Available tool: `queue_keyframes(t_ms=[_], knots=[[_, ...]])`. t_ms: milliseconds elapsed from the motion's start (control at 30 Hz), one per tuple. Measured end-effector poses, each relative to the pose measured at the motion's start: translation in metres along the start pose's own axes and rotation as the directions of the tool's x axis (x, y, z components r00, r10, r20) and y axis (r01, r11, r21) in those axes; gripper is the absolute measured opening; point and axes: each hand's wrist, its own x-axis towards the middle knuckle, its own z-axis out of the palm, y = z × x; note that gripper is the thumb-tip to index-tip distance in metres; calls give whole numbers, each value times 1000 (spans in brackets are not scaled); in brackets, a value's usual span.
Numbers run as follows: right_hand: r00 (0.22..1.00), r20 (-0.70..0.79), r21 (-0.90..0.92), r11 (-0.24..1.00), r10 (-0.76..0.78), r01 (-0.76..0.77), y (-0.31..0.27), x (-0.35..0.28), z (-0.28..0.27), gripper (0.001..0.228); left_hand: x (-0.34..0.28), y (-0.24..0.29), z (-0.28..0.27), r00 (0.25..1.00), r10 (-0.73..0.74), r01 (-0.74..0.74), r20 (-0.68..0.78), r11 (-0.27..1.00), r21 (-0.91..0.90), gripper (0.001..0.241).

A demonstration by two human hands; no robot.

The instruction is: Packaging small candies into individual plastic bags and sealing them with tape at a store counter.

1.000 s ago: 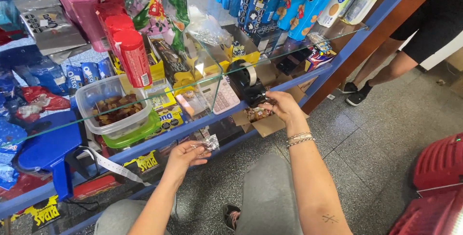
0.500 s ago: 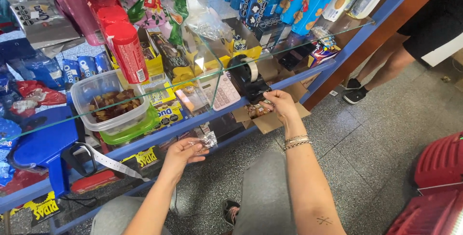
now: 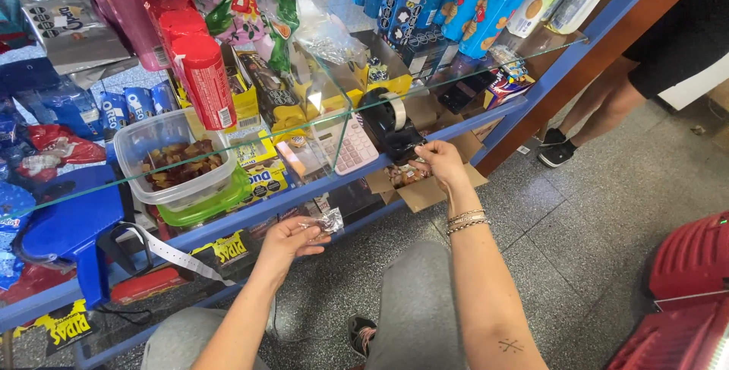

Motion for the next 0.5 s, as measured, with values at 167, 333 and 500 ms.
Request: queue_keyframes(t_ms=[167,333,500], knots=[[1000,-4,-16,1000,-21,21,5,5,-3,19,-2,2,1,1000,4,-5,5,1000,6,24],[996,-1,-124,988,-91,90,-4,-9,-4,19,1,-4,-4,1000,-6,6,19,1000,18,24],[990,-12,-221,966,-137,131,-16,-61,-6,13,-1,5,-2,1000,-2,2,-8,1000,9,26]])
